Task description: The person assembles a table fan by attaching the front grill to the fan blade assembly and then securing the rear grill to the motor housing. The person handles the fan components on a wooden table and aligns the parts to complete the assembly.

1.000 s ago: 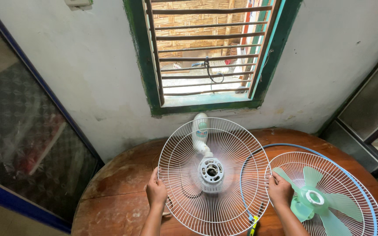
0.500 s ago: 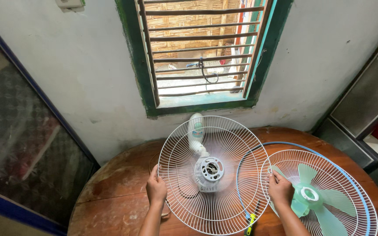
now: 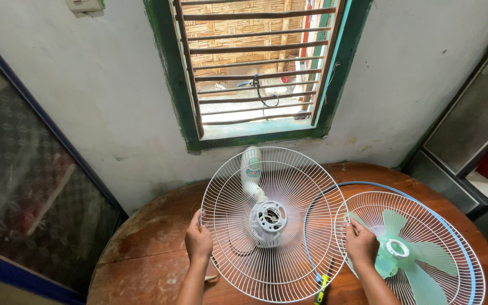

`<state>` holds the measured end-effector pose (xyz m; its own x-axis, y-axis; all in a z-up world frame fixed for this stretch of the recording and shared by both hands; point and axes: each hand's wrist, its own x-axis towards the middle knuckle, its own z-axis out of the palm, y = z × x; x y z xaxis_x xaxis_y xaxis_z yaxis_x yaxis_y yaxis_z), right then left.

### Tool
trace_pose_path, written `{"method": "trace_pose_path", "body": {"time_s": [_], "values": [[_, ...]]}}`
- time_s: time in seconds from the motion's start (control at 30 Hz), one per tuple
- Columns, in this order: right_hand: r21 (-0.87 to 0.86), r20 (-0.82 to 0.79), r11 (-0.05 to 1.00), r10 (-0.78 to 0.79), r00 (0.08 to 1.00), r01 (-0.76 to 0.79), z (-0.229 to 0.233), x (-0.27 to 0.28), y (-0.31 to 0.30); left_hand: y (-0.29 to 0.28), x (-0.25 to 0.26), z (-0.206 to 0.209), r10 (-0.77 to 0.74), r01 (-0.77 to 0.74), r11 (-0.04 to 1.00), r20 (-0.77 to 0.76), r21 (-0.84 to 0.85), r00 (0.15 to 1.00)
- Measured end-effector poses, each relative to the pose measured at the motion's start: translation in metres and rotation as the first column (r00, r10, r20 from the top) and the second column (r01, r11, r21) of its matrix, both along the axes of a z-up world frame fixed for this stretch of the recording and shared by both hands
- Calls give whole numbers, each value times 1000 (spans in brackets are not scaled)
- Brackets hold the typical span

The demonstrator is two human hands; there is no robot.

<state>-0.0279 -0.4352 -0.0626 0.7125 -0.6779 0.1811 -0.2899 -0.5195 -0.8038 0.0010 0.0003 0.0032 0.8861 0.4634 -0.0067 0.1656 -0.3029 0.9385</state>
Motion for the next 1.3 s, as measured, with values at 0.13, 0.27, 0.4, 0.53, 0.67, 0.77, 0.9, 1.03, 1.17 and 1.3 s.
{"method": "trace_pose_path", "body": {"time_s": [0.13, 0.27, 0.4, 0.53, 0.67, 0.77, 0.9, 1.03, 1.17, 1.3], "values": [[-25, -8, 1000, -13, 1000, 13, 3, 1, 0, -2, -2, 17, 17, -18, 1000, 41, 16, 999], [5, -51, 1000, -13, 999, 13, 10, 2, 0, -5, -4, 37, 12, -14, 1000, -107, -19, 994], [-12, 13, 1000, -3, 1000, 3, 16, -4, 1, -9, -5, 42, 12, -12, 1000, 1, -12, 1000], [9, -4, 1000, -17, 1000, 17, 21, -7, -1, -10, 1, 36, 2, -2, 1000, 2, 6, 1000], [-14, 81, 1000, 10, 997, -9, 22, -12, -6, -14, 7, 29, -13, 7, 999, 137, 46, 990], [-25, 87, 1000, 5, 996, -3, 23, -14, -10, -19, 10, 27, -27, 26, 1000, 83, 17, 996], [-18, 125, 1000, 4, 992, -2, 22, -17, -19, -27, 15, 25, -69, 67, 998, 146, 22, 987], [-25, 109, 1000, -12, 994, 15, 25, -22, -30, -39, 21, 23, -78, 77, 997, 119, 15, 990], [41, 98, 999, -32, 995, 28, 33, -29, -36, -52, 23, 29, -98, 95, 995, 151, 26, 984], [50, 43, 997, -56, 998, 54, 43, -37, -44, -67, 22, 39, -123, 122, 992, -52, -24, 991]]}}
